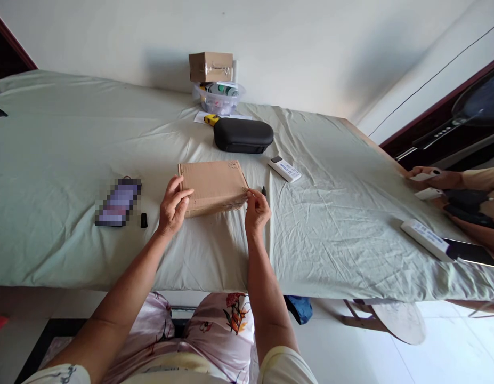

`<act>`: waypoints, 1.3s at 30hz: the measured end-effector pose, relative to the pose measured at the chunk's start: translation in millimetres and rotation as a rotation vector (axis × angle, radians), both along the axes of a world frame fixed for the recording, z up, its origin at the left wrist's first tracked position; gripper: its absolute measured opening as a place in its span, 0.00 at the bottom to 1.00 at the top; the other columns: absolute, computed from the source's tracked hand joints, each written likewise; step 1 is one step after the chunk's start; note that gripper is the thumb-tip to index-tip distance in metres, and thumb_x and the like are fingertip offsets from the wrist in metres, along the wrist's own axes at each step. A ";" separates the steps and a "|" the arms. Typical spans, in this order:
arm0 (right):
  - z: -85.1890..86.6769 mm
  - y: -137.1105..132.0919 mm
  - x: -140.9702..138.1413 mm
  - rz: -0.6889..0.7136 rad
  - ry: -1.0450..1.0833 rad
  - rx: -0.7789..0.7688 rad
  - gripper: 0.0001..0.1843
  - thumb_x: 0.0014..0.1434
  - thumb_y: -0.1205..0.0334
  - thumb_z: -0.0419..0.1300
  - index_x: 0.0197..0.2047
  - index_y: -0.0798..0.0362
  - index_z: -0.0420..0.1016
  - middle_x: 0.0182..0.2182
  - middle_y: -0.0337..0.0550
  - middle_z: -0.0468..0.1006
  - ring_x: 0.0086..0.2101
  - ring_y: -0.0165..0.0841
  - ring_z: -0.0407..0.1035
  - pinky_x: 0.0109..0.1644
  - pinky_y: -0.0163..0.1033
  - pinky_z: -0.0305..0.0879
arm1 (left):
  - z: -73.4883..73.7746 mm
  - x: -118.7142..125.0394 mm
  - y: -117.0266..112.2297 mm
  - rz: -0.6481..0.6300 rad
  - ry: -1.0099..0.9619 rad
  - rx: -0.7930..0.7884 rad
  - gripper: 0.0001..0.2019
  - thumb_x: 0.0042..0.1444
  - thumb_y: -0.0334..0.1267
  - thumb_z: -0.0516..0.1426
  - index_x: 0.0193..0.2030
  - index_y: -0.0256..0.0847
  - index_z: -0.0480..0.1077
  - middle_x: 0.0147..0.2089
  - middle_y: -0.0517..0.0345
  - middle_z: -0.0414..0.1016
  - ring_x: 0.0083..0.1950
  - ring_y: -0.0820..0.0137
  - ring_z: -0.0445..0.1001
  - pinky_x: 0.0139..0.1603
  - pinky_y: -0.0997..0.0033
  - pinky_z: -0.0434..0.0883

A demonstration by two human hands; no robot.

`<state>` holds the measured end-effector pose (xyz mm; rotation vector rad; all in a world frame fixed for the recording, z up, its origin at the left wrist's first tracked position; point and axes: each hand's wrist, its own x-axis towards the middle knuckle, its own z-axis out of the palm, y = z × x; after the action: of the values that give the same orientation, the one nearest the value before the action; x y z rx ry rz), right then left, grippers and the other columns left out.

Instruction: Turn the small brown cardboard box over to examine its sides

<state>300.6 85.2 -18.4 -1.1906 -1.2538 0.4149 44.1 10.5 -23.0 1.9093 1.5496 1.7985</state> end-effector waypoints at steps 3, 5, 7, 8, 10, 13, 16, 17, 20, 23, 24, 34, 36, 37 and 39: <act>-2.6 -0.6 -3.5 0.015 -0.063 0.061 0.19 0.68 0.43 0.64 0.42 0.49 0.85 0.35 0.41 0.81 0.34 0.31 0.74 0.36 0.35 0.72 | 0.3 -2.7 0.9 0.088 -0.055 -0.016 0.29 0.78 0.61 0.46 0.54 0.44 0.82 0.76 0.41 0.72 0.79 0.54 0.70 0.80 0.43 0.68; -4.5 -1.9 -8.0 0.058 -0.079 0.077 0.20 0.69 0.41 0.63 0.41 0.49 0.83 0.37 0.42 0.82 0.36 0.31 0.75 0.38 0.35 0.74 | -0.7 -2.8 2.4 0.141 -0.104 -0.020 0.30 0.78 0.62 0.46 0.54 0.43 0.82 0.74 0.39 0.73 0.76 0.55 0.73 0.77 0.46 0.71; -6.5 -2.8 -12.5 0.126 -0.035 0.060 0.21 0.69 0.39 0.63 0.42 0.49 0.81 0.35 0.41 0.80 0.34 0.30 0.74 0.37 0.35 0.73 | -2.1 -2.7 4.3 0.163 -0.156 -0.016 0.30 0.77 0.62 0.46 0.56 0.43 0.81 0.69 0.38 0.76 0.72 0.56 0.76 0.75 0.50 0.73; -7.4 -3.1 -14.5 0.157 0.002 0.046 0.21 0.68 0.38 0.63 0.42 0.49 0.81 0.33 0.39 0.79 0.33 0.30 0.72 0.36 0.35 0.72 | -2.8 -2.8 5.2 0.163 -0.179 -0.015 0.29 0.77 0.62 0.47 0.56 0.43 0.80 0.67 0.39 0.78 0.70 0.57 0.77 0.74 0.52 0.74; -8.7 -3.1 -17.5 0.202 0.077 0.023 0.22 0.66 0.37 0.66 0.41 0.49 0.80 0.31 0.37 0.77 0.30 0.28 0.69 0.34 0.35 0.70 | -3.8 -3.4 6.7 0.152 -0.214 -0.018 0.28 0.77 0.62 0.47 0.57 0.44 0.80 0.64 0.41 0.80 0.68 0.58 0.79 0.72 0.55 0.75; -9.2 -1.5 -18.4 0.241 0.149 0.015 0.21 0.64 0.38 0.68 0.41 0.49 0.80 0.30 0.35 0.75 0.28 0.27 0.67 0.32 0.35 0.69 | -4.8 -5.4 7.8 0.133 -0.250 -0.029 0.28 0.76 0.64 0.49 0.57 0.44 0.79 0.64 0.42 0.81 0.68 0.59 0.79 0.72 0.56 0.75; -9.7 3.4 -13.9 0.293 0.156 0.014 0.21 0.63 0.38 0.70 0.44 0.47 0.79 0.31 0.35 0.74 0.29 0.28 0.68 0.32 0.35 0.71 | -6.5 -7.6 9.4 0.114 -0.289 -0.049 0.30 0.74 0.67 0.50 0.57 0.45 0.79 0.65 0.42 0.81 0.69 0.58 0.79 0.74 0.55 0.74; -10.3 5.6 -11.3 0.319 0.150 0.011 0.22 0.62 0.38 0.71 0.45 0.47 0.78 0.32 0.35 0.74 0.30 0.28 0.69 0.32 0.35 0.71 | -7.4 -8.6 10.5 0.103 -0.316 -0.055 0.30 0.73 0.68 0.51 0.58 0.45 0.78 0.65 0.43 0.81 0.70 0.58 0.79 0.75 0.55 0.73; -13.3 12.4 -2.5 0.407 0.113 -0.020 0.25 0.57 0.38 0.74 0.48 0.45 0.77 0.32 0.34 0.75 0.31 0.28 0.70 0.35 0.36 0.72 | -10.8 -13.6 15.5 0.050 -0.445 -0.075 0.36 0.67 0.72 0.57 0.65 0.45 0.74 0.66 0.42 0.81 0.70 0.55 0.80 0.76 0.52 0.72; -16.9 16.6 6.2 0.467 0.054 -0.080 0.28 0.55 0.40 0.75 0.51 0.46 0.76 0.31 0.31 0.76 0.31 0.28 0.71 0.38 0.37 0.72 | -15.4 -23.0 21.9 -0.024 -0.536 -0.106 0.41 0.59 0.75 0.63 0.67 0.46 0.71 0.65 0.41 0.81 0.67 0.54 0.82 0.74 0.51 0.74; -17.7 17.2 8.9 0.470 0.026 -0.099 0.28 0.55 0.41 0.75 0.51 0.46 0.76 0.30 0.31 0.77 0.31 0.28 0.71 0.39 0.38 0.72 | -17.2 -26.7 23.8 -0.047 -0.549 -0.114 0.42 0.57 0.74 0.65 0.66 0.46 0.71 0.64 0.41 0.82 0.66 0.54 0.83 0.74 0.50 0.75; -26.1 17.1 19.6 0.387 -0.616 -0.251 0.09 0.58 0.52 0.68 0.37 0.47 0.77 0.36 0.43 0.85 0.40 0.40 0.75 0.48 0.45 0.72 | -30.7 -36.6 25.0 -0.001 -0.441 -0.304 0.29 0.51 0.50 0.75 0.54 0.44 0.70 0.59 0.45 0.82 0.57 0.58 0.86 0.63 0.51 0.83; -28.8 15.5 15.8 0.325 -0.721 -0.266 0.06 0.60 0.56 0.66 0.39 0.47 0.80 0.42 0.48 0.86 0.46 0.44 0.75 0.52 0.48 0.71 | -28.9 -35.5 22.2 0.056 -0.373 -0.316 0.27 0.52 0.45 0.74 0.55 0.45 0.71 0.58 0.47 0.83 0.55 0.58 0.86 0.61 0.52 0.82; -29.7 14.5 14.1 0.290 -0.778 -0.277 0.06 0.61 0.57 0.66 0.41 0.47 0.81 0.46 0.51 0.86 0.48 0.45 0.75 0.53 0.49 0.71 | -27.7 -35.5 20.9 0.083 -0.332 -0.324 0.26 0.53 0.43 0.74 0.56 0.45 0.72 0.57 0.47 0.84 0.55 0.57 0.85 0.62 0.51 0.82; -30.7 12.5 11.4 0.245 -0.855 -0.301 0.08 0.63 0.59 0.64 0.44 0.48 0.82 0.51 0.53 0.86 0.52 0.47 0.74 0.56 0.50 0.71 | -25.2 -36.0 18.6 0.139 -0.243 -0.355 0.25 0.54 0.41 0.74 0.56 0.45 0.73 0.56 0.46 0.86 0.56 0.53 0.85 0.63 0.47 0.80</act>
<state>312.1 97.8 -49.1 -1.5466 -2.1437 0.2766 8.2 29.1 -48.2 1.4024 1.8013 1.5968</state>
